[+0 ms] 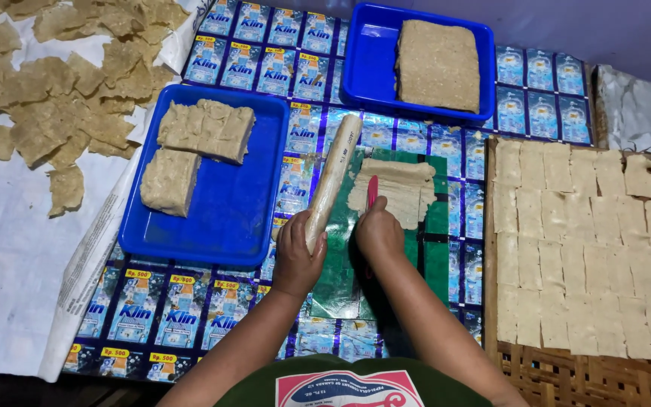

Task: Cutting thin slices of dough and placing them onto a woven drying mat.

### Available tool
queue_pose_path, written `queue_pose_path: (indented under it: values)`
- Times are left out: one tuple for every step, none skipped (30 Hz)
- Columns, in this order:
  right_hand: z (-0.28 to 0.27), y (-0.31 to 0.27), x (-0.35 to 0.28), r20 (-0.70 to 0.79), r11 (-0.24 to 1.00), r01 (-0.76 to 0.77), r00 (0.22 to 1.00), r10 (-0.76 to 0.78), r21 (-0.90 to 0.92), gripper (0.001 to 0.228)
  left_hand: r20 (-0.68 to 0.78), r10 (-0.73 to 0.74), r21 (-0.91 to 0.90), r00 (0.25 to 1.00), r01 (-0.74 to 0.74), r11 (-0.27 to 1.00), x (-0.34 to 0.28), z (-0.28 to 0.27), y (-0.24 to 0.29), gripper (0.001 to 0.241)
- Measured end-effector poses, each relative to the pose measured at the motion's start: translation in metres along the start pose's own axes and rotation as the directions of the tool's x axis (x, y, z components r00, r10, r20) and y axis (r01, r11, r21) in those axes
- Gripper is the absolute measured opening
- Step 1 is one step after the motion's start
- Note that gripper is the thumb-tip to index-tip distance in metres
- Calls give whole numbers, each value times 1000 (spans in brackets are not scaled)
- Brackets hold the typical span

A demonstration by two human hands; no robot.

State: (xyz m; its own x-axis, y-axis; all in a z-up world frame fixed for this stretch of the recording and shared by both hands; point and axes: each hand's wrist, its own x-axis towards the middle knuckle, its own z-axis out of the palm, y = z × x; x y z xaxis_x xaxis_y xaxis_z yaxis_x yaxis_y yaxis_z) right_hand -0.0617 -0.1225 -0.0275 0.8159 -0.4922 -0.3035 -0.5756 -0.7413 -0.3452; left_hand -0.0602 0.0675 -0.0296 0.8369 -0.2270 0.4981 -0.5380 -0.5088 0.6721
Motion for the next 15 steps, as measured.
queue_pose_path:
  values:
    - [-4,3,4,2,1000,1,1000,-1,1,32,0,-1,2,1000,1,1000,0,-1,0,45]
    - [-8,6,7,24,1000,17,1000,-16,-10,33,6,-4,-1,1000,4,1000,0,-2,1,45]
    - [-12,8,11,44,999,32,999,-31,-20,34,11,-6,-4,1000,6,1000,1,-2,1,45]
    - [-31,10,4,44,999,33,998,-32,-18,34,11,-5,-2,1000,5,1000,1,-3,2,45]
    - [-50,11,-4,51,999,24,998,-22,-44,35,18,-11,-4,1000,11,1000,1,-4,3,45]
    - [-70,13,-11,57,997,15,998,-12,-69,36,26,-16,-5,1000,16,1000,2,-5,4,45]
    - [-85,19,-18,55,997,16,998,-12,-69,36,25,-15,-6,1000,15,1000,2,-3,2,45]
    - [-100,26,-26,12,998,24,1000,-23,-66,30,17,-7,7,1000,7,1000,2,-2,0,45]
    - [-115,34,-35,-28,998,29,999,-31,-64,27,11,-2,17,1000,2,1000,0,-1,0,45]
    - [-112,61,-26,-26,997,26,999,-28,-66,27,14,-4,15,1000,4,1000,0,-1,0,45]
    - [-110,88,-18,-114,984,92,987,-111,-155,24,12,-3,12,1000,3,1000,0,-1,1,45]
    - [-107,115,-9,-193,957,149,961,-199,-247,20,10,-2,8,1000,2,1000,0,-2,1,46]
    - [-108,127,-8,-193,958,146,961,-196,-248,20,12,-2,6,1000,2,1000,1,-1,2,46]
    - [-108,139,-8,-208,925,185,942,-263,-331,17,11,-2,14,1000,2,1000,0,0,2,46]
    - [-108,151,-8,-217,885,220,919,-329,-410,17,10,-1,23,1000,0,1000,0,0,2,46]
